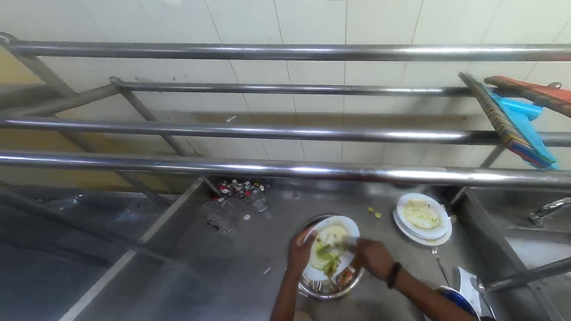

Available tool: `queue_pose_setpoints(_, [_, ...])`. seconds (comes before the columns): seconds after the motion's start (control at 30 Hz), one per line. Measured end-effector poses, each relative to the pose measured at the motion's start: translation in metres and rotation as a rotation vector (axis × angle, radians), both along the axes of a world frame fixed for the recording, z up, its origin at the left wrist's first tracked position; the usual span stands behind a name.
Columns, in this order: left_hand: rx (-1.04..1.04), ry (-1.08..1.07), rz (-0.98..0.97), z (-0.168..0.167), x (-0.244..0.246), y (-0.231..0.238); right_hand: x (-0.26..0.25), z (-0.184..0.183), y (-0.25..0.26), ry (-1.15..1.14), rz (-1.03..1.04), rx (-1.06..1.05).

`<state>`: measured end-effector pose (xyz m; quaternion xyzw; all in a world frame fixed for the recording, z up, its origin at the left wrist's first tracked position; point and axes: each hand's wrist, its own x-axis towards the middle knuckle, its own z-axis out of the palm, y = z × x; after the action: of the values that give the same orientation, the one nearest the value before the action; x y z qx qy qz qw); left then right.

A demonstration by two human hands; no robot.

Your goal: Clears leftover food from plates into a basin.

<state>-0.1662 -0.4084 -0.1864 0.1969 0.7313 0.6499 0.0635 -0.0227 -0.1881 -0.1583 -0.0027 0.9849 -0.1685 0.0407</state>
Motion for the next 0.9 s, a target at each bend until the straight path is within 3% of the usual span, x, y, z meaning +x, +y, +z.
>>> queue_pose_setpoints(0.13, [-0.082, 0.024, -0.02, -0.004, 0.002, 0.001, -0.018, 0.012, 0.005, 0.066, -0.053, -0.048])
queue_pose_setpoints(0.33, [-0.065, 0.112, -0.039, 0.003, 0.005, 0.002, -0.007, -0.06, 0.024, -0.133, 0.066, -0.082])
queue_pose_setpoints(0.5, [-0.13, 0.143, 0.006, -0.003, 0.007, 0.0, -0.013, -0.03, 0.021, 0.085, -0.063, -0.204])
queue_pose_setpoints(0.67, [-0.075, 0.206, -0.006, 0.002, 0.011, 0.001, -0.006, -0.066, 0.036, -0.207, 0.004, -0.139])
queue_pose_setpoints(0.8, [-0.004, 0.276, 0.04, 0.006, 0.01, -0.001, 0.013, -0.071, 0.037, -0.025, -0.098, -0.275])
queue_pose_setpoints(0.9, [-0.004, 0.29, 0.048, 0.004, 0.013, 0.0, 0.015, -0.077, 0.033, -0.053, -0.122, -0.196])
